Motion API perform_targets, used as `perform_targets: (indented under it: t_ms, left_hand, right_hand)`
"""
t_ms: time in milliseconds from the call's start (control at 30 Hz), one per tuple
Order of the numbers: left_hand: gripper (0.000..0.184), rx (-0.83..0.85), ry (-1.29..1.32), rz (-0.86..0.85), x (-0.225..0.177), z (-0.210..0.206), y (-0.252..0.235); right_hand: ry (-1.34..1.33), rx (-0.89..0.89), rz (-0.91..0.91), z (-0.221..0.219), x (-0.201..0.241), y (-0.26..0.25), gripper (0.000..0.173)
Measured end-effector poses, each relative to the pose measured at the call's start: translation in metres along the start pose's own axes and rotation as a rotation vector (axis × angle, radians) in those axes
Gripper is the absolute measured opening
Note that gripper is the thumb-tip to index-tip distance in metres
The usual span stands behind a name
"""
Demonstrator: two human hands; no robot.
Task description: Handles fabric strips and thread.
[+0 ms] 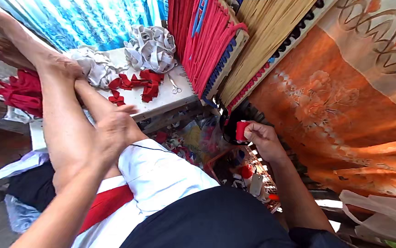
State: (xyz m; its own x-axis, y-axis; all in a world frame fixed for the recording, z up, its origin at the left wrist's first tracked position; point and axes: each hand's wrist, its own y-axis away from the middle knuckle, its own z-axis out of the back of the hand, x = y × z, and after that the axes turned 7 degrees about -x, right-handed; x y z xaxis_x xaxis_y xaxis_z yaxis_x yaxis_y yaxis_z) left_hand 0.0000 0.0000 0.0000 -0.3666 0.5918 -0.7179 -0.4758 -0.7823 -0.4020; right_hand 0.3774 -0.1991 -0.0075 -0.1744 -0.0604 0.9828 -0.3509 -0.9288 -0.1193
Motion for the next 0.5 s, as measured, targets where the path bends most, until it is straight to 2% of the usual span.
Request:
perform_targets:
  t_ms: [67, 167, 233, 333, 400, 467, 500]
  left_hand:
    - [0.064, 0.120, 0.168, 0.042, -0.032, -0.052, -0.029]
    - [0.081, 0.305, 0.466, 0.111, -0.059, -0.122, -0.051]
    - [0.086, 0.465, 0.628, 0.206, -0.077, -0.149, -0.044]
    - [0.087, 0.714, 0.847, 0.294, -0.080, -0.169, -0.022]
    - [0.064, 0.820, 0.894, 0.376, -0.077, -0.173, -0.012]
    - [0.029, 0.843, 0.834, 0.455, -0.077, -0.167, -0.004]
    - [0.019, 0.842, 0.773, 0.458, -0.077, -0.164, -0.001]
  right_hand:
    - [-0.015, 0.086, 0.085, 0.000, 0.014, 0.001, 0.009]
    - [-0.007, 0.166, 0.157, -0.001, 0.029, 0.002, 0.011]
    - [0.018, 0.173, 0.166, -0.001, 0.032, 0.002, 0.012]
    - [0.035, 0.134, 0.130, 0.000, 0.022, -0.001, 0.011]
    - [0.030, 0.117, 0.071, 0.002, 0.006, -0.004, 0.011]
    - [-0.030, 0.109, -0.024, 0.004, -0.020, -0.007, 0.010]
    - [-0.084, 0.109, -0.094, 0.004, -0.033, -0.007, 0.010]
